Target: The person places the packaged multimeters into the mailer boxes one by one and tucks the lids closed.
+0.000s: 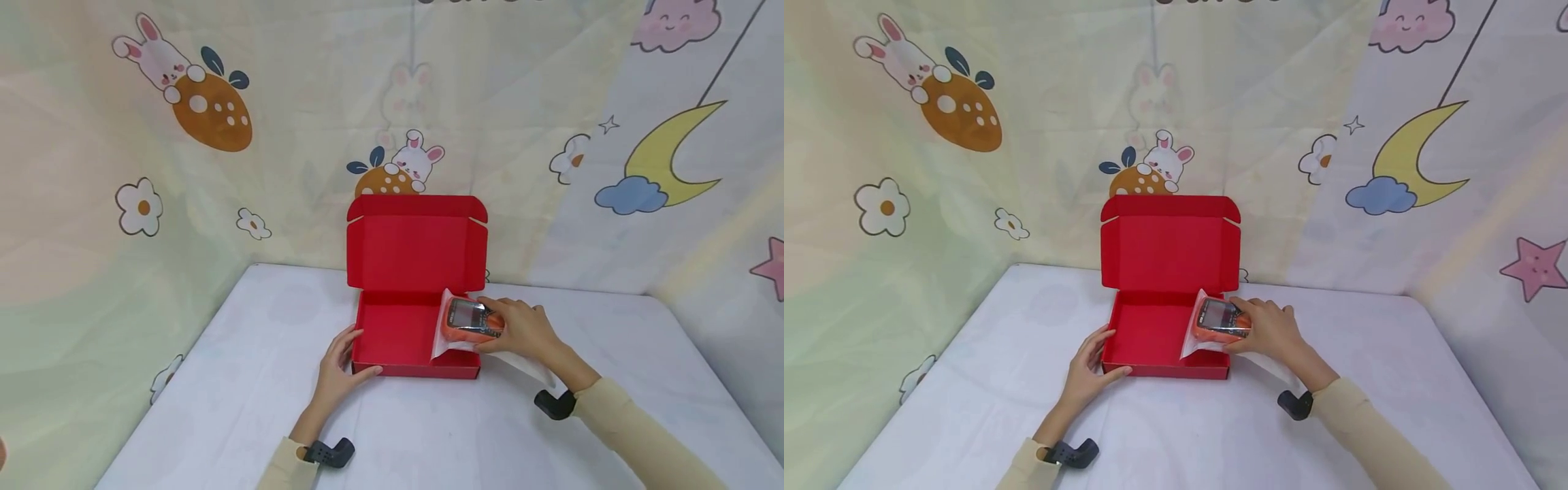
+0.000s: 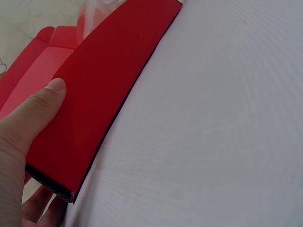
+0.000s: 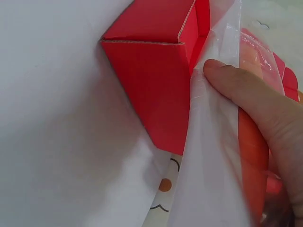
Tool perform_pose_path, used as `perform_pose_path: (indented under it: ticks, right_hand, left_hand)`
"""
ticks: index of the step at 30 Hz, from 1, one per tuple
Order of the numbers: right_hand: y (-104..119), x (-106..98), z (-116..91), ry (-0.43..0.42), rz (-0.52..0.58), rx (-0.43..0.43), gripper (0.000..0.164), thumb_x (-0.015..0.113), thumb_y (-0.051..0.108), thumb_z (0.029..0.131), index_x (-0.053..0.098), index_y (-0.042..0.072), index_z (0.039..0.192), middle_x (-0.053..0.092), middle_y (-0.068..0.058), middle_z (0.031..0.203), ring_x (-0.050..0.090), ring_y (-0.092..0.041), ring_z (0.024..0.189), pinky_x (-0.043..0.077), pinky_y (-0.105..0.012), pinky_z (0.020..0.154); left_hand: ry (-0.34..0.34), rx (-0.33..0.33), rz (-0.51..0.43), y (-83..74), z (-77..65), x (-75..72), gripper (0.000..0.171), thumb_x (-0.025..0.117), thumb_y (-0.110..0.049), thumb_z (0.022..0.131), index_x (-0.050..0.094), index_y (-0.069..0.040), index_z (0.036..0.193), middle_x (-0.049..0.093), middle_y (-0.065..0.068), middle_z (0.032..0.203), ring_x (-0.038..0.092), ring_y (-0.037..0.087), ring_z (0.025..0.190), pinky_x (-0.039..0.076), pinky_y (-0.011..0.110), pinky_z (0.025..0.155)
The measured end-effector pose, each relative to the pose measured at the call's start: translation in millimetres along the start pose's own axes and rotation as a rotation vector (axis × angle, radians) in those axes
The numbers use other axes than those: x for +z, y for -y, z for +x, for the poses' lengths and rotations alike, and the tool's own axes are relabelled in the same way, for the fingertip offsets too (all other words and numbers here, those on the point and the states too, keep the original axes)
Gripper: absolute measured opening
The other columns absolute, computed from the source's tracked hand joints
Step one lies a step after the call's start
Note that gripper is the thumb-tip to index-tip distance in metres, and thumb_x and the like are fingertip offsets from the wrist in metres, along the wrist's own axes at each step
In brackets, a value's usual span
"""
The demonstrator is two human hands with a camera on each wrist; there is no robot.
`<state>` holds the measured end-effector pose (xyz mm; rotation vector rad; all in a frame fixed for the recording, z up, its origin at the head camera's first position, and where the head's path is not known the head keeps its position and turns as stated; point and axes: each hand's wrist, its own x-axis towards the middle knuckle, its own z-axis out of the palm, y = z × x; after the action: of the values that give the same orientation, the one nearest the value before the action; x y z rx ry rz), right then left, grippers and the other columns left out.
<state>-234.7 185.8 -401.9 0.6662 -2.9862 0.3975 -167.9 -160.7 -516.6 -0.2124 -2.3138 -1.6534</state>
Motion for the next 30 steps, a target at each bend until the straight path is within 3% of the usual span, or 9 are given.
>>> perform_pose_path:
  ticks: [16, 30]
  right_hand:
    - [15.8, 14.4, 14.3, -0.001, -0.03, -0.045, 0.093, 0.087, 0.053, 0.059, 0.055, 0.012, 0.137, 0.062, -0.016, 0.12, 0.058, -0.03, 0.098, 0.05, -0.056, 0.078]
    - [39.8, 25.5, 34.2, 0.036, -0.121, -0.08, 0.093, 0.085, 0.056, 0.06, 0.055, 0.017, 0.138, 0.06, -0.015, 0.125, 0.055, -0.034, 0.107, 0.047, -0.059, 0.084]
  left_hand:
    - [0.006, 0.038, -0.007, 3.3, 1.8, 13.7, 0.073, 0.086, -0.026, 0.074, 0.054, -0.011, 0.137, 0.043, 0.006, 0.149, 0.047, 0.03, 0.134, 0.046, 0.042, 0.1]
    - [-0.003, -0.009, 0.015, 1.8, -1.2, 2.4, 0.074, 0.087, -0.026, 0.073, 0.052, -0.016, 0.138, 0.041, 0.002, 0.15, 0.045, 0.027, 0.135, 0.046, 0.042, 0.101]
